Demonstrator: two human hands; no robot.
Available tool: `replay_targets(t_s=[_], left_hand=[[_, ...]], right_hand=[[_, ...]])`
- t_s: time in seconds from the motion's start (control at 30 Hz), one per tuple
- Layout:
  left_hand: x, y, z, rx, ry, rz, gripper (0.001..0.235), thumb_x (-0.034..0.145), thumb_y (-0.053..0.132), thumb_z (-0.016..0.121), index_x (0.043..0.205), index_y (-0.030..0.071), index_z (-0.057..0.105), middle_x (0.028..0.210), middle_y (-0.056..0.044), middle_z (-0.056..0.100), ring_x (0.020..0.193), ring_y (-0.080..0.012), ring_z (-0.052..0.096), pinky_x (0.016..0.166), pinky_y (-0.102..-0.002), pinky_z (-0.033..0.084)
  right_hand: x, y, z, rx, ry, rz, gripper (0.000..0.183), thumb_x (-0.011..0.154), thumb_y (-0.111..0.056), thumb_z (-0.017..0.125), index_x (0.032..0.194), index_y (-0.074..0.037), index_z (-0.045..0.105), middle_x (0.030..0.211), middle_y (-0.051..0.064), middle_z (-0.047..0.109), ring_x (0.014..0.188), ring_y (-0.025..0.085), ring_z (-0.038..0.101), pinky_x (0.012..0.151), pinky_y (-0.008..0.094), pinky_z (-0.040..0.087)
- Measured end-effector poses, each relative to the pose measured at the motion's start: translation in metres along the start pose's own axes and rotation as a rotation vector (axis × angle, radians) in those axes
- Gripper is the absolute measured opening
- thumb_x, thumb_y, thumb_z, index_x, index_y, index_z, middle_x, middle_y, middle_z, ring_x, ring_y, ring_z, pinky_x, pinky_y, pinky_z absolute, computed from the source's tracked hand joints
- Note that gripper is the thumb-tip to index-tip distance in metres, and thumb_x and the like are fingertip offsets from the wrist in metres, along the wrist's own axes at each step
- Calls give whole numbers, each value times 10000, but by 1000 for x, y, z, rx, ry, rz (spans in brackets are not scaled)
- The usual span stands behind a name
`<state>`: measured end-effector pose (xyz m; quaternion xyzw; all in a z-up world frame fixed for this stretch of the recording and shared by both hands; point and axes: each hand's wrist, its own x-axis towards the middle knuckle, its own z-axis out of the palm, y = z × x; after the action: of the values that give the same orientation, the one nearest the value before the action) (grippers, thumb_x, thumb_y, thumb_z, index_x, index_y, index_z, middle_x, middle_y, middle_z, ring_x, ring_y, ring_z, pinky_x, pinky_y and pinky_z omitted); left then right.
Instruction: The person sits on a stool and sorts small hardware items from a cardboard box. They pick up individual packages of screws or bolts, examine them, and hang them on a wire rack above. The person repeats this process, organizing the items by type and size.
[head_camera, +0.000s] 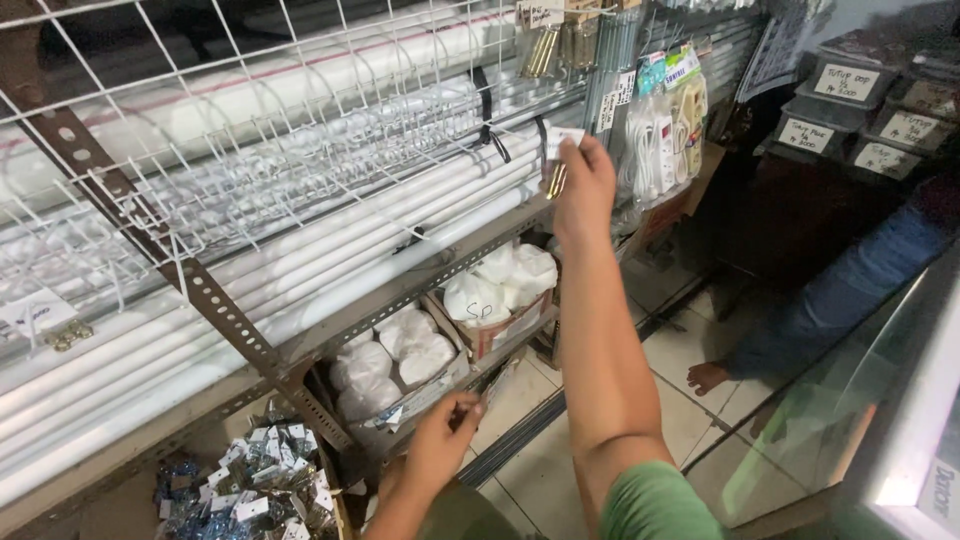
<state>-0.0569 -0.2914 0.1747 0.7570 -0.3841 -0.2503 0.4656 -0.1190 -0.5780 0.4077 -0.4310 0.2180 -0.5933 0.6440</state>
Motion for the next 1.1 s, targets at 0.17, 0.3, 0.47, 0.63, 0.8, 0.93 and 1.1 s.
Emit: replay_targets(t_s=[0.17, 0.3, 0.47, 0.63, 0.8, 0.93, 1.1], left_hand=[[5, -97, 32, 65, -142, -147, 200, 921, 312, 700, 1110, 259, 738, 994, 40, 825, 851, -152, 779, 815, -281, 571], [-4, -156, 44, 198, -299, -255, 373, 868, 346, 648, 1233, 285, 693, 1119, 10, 813, 1043, -175, 768, 877, -316, 568], [-7, -245, 67, 268, -167, -177, 348, 867, 368, 700, 1177, 214, 734, 958, -8, 806, 904, -161, 771, 843, -287, 582], [-17, -210, 57, 306, -149, -308, 332, 873, 369, 602, 1160, 276, 740, 1014, 21, 807, 1006, -170, 763, 919, -287, 558], [-22, -205, 61, 363, -109, -314, 302, 838, 410, 673, 1103, 300, 765, 967, 47, 807, 931, -148, 772, 840, -289, 576], [-17, -227, 63, 322, -158, -275, 365, 878, 511, 649, 1171, 303, 712, 1076, 21, 809, 1048, -224, 762, 913, -369, 556], [-20, -203, 59, 633, -76, -73, 356, 854, 500, 585, 1011, 280, 818, 916, -23, 767, 938, -303, 683, 922, -406, 488]], right_hand=[[47, -1, 2, 24, -92, -112, 123, 985, -180, 676, 1014, -103, 585, 889, 17, 555, 703, 139, 591, 530, 298, 469], [28, -21, 9, -173, -201, -72, 108, 1029, -223, 621, 1080, -133, 593, 912, 6, 545, 734, 149, 498, 620, 369, 435], [26, -6, 6, -163, -242, -43, 110, 1036, -212, 621, 1085, -119, 588, 956, 34, 554, 772, 168, 555, 623, 379, 515], [32, 10, 0, -63, -267, -35, 84, 1023, -175, 643, 1037, -113, 588, 876, 25, 520, 716, 169, 555, 592, 336, 532], [40, 20, -2, 37, -167, -105, 104, 972, -175, 707, 974, -137, 610, 861, 11, 565, 605, 139, 547, 507, 309, 561], [41, 22, -3, -83, -282, -105, 148, 997, -190, 677, 1044, -80, 589, 879, 30, 516, 626, 171, 552, 540, 336, 566], [47, 33, -1, -24, -306, -36, 128, 971, -206, 703, 996, -114, 618, 827, 10, 525, 677, 163, 562, 560, 349, 554]])
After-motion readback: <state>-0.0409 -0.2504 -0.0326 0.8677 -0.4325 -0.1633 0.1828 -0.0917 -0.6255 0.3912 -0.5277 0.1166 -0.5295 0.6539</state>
